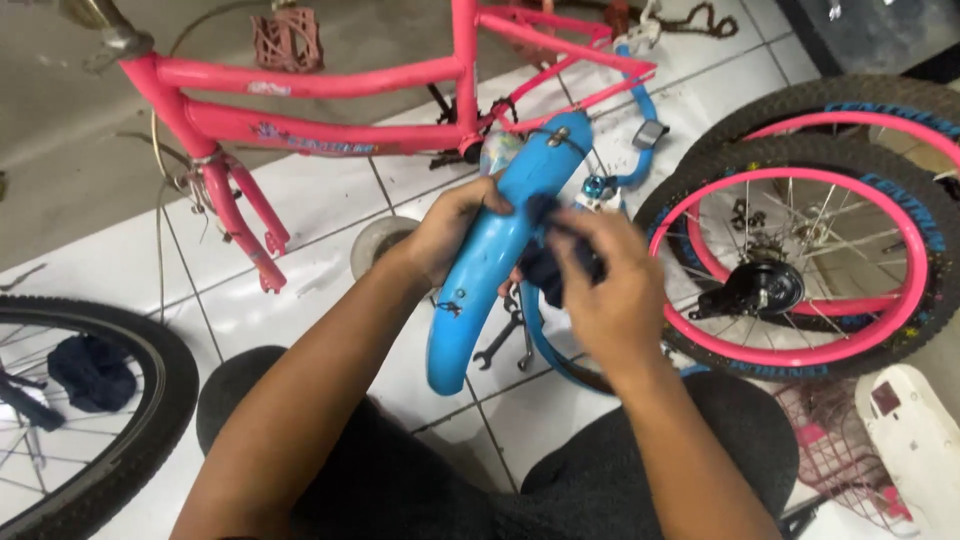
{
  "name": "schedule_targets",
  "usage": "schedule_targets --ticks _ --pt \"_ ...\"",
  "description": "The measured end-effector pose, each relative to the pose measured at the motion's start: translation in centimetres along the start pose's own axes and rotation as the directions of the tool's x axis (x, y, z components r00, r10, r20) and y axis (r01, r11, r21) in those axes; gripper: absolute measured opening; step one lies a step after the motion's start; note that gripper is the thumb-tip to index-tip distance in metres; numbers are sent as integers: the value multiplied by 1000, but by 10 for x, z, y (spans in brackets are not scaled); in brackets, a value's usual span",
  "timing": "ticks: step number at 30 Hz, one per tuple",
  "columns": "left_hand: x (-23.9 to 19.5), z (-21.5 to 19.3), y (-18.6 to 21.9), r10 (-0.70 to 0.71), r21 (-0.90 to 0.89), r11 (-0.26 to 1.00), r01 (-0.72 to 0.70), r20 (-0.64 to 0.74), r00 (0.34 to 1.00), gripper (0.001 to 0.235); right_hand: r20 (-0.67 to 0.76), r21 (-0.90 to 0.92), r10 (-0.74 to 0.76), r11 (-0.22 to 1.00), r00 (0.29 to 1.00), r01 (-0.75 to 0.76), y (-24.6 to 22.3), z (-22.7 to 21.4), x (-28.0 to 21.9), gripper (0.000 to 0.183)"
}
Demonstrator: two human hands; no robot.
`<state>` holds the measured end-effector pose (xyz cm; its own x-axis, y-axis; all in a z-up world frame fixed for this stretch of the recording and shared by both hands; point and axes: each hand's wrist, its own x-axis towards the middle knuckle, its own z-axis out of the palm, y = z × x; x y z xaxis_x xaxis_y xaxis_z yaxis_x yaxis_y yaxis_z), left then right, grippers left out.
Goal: The person sits on the floor and cleans a blue bicycle mudguard using a dark cloth. They repeatedly dip the cloth into a bucket of water and wipe the mudguard thoroughly, turning it over to clean both sides. A pink bicycle frame and other bicycle parts are visible in the background.
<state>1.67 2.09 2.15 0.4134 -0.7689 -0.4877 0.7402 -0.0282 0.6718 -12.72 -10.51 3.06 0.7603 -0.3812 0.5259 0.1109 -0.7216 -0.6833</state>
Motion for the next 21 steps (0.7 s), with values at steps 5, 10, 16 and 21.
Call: schedule_targets --ticks 5,10,16,21 --pt "-8 13 -1 23 -31 999 -23 15 1000 58 -51 -68 -35 997 998 32 2 8 -19 15" --pt "-7 8 3 22 -47 999 -21 21 1000 69 34 -105 -57 993 998 60 -6 7 -9 24" --pt "3 7 -5 165 98 982 -162 -20 986 77 0 24 -72 997 997 72 -7 13 -21 21" --pt "-16 41 11 203 133 971 -198 -27 979 50 55 -11 -34 999 998 34 -6 -1 -13 24"
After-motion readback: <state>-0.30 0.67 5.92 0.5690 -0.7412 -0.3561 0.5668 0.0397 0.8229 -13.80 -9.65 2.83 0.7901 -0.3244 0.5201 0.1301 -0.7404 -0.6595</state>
